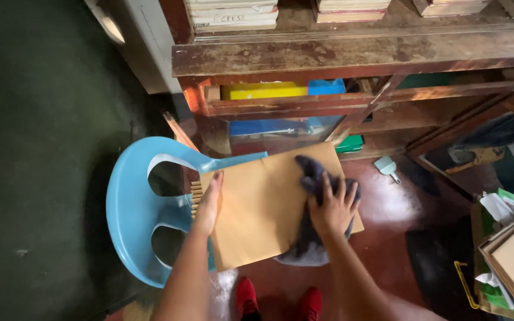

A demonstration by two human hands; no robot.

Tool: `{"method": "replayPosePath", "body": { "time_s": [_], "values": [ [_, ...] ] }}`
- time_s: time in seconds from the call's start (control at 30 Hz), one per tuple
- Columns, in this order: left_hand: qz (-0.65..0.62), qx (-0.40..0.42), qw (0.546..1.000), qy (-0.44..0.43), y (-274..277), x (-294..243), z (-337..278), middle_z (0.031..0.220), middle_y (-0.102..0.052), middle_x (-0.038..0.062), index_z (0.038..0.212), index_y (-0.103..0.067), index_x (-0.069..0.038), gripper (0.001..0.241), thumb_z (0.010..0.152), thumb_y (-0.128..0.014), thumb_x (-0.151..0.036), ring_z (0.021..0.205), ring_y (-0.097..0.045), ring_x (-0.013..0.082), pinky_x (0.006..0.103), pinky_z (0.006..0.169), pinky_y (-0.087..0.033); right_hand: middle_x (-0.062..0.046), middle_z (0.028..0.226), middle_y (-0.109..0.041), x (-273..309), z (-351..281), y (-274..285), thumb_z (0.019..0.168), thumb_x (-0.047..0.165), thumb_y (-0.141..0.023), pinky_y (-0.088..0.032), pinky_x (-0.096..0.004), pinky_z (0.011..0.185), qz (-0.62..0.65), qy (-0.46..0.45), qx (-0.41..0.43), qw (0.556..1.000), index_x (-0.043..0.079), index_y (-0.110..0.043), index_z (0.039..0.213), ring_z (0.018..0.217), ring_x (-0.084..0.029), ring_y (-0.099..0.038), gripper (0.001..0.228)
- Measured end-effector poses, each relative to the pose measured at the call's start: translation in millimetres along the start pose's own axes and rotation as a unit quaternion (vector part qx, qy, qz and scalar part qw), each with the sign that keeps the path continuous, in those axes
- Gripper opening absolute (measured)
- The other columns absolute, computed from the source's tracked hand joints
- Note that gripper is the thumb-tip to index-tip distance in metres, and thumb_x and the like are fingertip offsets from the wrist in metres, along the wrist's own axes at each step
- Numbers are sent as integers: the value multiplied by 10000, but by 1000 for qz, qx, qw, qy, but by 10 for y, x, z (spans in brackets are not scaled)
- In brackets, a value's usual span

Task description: Wiping dust off brown folders using a blue cloth.

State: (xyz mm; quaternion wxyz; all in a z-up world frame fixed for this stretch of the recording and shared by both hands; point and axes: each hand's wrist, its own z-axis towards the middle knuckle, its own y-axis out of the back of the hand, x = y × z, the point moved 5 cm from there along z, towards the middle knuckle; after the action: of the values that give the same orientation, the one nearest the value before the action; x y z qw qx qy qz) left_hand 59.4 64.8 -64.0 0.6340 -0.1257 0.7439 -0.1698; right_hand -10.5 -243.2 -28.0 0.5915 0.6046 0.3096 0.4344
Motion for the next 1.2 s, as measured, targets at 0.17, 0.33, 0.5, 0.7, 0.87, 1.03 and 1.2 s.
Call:
{"method": "replayPosePath", "body": {
  "time_s": [0.17, 0.33, 0.5, 0.7, 0.87, 1.03, 1.2],
  "values": [
    [-87, 28, 979, 183, -155, -149, 68, 1726, -120, 19, 1648, -236, -233, 694, 1057, -307, -590, 1581, -113, 210, 375, 1301, -29, -101, 1336, -548, 742, 101, 40, 618, 619, -828, -302, -662, 1169, 46, 107, -160, 980, 271, -644, 1335, 1378, -444, -432, 818],
    [4, 26, 979, 201, 55, 48, 203, 1709, -105, 23, 1650, -208, -236, 748, 1041, -271, -663, 1572, -72, 238, 393, 1298, 26, -110, 1484, -423, 1761, -927, -19, 809, 500, -686, -206, -694, 1156, -4, 253, 69, 965, 279, -442, 1484, 1472, -429, -261, 751],
    [140, 20, 977, 160, -8, -140, 123, 1699, -93, 24, 1650, -230, -166, 749, 1064, -218, -633, 1570, -61, 237, 385, 1294, 5, -122, 1607, -350, 1462, -1040, -86, 867, 441, -693, -300, -659, 1093, 12, 329, 121, 937, 370, -281, 1606, 1488, -417, -279, 848],
    [473, 113, 871, 71, 147, 345, 188, 1747, 18, 57, 1623, -352, -314, 974, 809, -704, -716, 1534, -109, 462, 507, 1267, -96, -157, 1324, -573, 267, -100, 0, 773, 530, -771, -571, -500, 892, 10, 154, -28, 988, 224, -481, 1511, 1182, -389, -626, 850],
    [657, 198, 723, 75, -87, 218, -2, 1704, 224, 167, 1668, -45, -321, 1397, 612, -896, -655, 1575, 176, 376, 540, 1273, 10, -238, 1099, -724, 39, 631, 1131, 911, 289, -715, -527, -608, 855, 298, -80, -112, 944, 153, -594, 1389, 1055, -480, -676, 511],
    [682, 195, 693, 127, -135, 164, 15, 1710, 231, 112, 1662, 10, -373, 1435, 592, -886, -709, 1573, 217, 319, 616, 1212, 123, -248, 1260, -603, 571, 540, 2096, 932, -23, -658, -478, -461, 1007, 397, 135, -343, 840, 47, -415, 1507, 1127, -395, -610, 628],
    [647, 189, 719, 169, -220, -51, -42, 1712, 263, 10, 1645, 30, -433, 1395, 633, -901, -668, 1559, 283, 231, 695, 1188, 119, -7, 1063, -727, 1289, 19, 1378, 980, 96, -550, -455, -368, 909, -125, 41, -166, 977, 158, -706, 1310, 991, -212, -641, 371]
  ]
}}
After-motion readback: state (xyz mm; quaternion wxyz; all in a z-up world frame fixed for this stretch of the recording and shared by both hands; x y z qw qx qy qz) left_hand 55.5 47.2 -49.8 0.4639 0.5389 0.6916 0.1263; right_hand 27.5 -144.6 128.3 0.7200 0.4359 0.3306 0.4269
